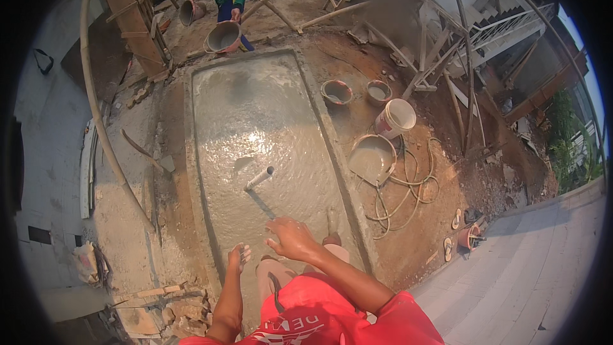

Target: The person uses a long straightedge to level wet concrete on a rectangular slab, then scoops excess concrete into a basin and smooths the surface. The person also uses a hoe to scrape and level the ground adjacent to the slab.

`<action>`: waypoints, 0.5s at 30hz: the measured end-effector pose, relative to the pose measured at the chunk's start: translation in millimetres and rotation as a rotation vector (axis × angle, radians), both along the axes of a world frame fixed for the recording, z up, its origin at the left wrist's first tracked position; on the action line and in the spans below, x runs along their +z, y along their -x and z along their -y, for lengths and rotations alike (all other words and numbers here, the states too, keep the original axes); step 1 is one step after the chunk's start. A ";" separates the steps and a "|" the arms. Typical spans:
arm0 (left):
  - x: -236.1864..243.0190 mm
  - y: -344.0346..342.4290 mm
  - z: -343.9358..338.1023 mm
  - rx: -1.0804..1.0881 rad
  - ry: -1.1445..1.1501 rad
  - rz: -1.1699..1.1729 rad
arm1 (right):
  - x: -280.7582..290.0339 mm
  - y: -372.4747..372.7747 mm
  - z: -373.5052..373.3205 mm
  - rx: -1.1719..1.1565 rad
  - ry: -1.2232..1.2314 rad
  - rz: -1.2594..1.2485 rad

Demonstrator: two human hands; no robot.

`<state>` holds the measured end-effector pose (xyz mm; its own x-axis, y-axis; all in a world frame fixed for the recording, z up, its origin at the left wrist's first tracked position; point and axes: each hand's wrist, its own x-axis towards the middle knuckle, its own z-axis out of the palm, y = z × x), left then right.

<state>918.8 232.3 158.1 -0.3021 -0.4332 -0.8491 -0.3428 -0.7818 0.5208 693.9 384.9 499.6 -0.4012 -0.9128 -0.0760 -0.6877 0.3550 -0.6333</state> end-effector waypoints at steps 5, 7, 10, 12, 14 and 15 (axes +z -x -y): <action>-61.6 101.9 -32.4 0.061 -0.171 -0.118 | -125.8 103.0 129.8 0.104 -0.153 -0.233; -95.8 140.8 -45.3 0.232 -0.246 -0.120 | -205.4 137.3 188.0 0.247 -0.198 -0.417; -149.5 180.1 -59.1 0.288 -0.306 -0.212 | -332.0 167.5 211.6 0.422 -0.362 -0.645; -188.3 205.3 -53.9 0.343 -0.362 -0.197 | -400.2 185.8 194.8 0.573 -0.695 -0.583; -230.5 226.7 -45.3 0.395 -0.375 -0.344 | -449.8 216.1 122.6 0.468 -0.467 -0.351; -254.6 243.5 -41.0 0.428 -0.387 -0.365 | -469.9 230.8 81.4 0.343 -0.602 -0.289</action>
